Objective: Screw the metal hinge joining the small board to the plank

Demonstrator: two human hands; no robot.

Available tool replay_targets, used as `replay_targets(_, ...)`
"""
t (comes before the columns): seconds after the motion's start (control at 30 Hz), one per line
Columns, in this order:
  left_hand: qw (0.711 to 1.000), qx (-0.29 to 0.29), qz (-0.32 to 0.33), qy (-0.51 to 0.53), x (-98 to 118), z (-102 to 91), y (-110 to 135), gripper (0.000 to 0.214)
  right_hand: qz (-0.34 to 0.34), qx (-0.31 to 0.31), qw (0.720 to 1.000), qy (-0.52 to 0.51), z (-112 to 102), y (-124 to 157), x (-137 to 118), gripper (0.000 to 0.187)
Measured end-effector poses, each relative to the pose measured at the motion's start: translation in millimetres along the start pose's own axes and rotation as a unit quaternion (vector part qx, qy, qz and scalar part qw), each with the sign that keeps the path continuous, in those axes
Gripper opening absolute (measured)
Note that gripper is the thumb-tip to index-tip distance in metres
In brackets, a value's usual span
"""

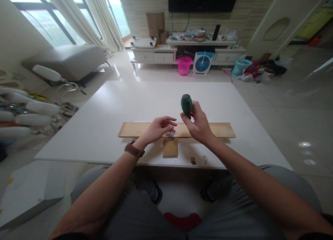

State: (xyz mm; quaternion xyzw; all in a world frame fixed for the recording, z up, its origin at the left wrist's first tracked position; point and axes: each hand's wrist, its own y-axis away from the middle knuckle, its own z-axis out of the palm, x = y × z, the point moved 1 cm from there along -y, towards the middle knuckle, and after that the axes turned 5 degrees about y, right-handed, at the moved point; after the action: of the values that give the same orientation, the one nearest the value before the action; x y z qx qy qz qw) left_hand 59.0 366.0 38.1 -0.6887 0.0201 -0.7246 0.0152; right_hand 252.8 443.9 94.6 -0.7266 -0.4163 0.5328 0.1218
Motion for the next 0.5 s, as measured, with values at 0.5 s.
replay_targets(0.5, 1.0, 0.014, 0.016, 0.004, 7.9, 3.9, 1.6, 0.043, 0.026, -0.059, 0.997, 0.031, -7.1, 2.4, -0.5, 0.024)
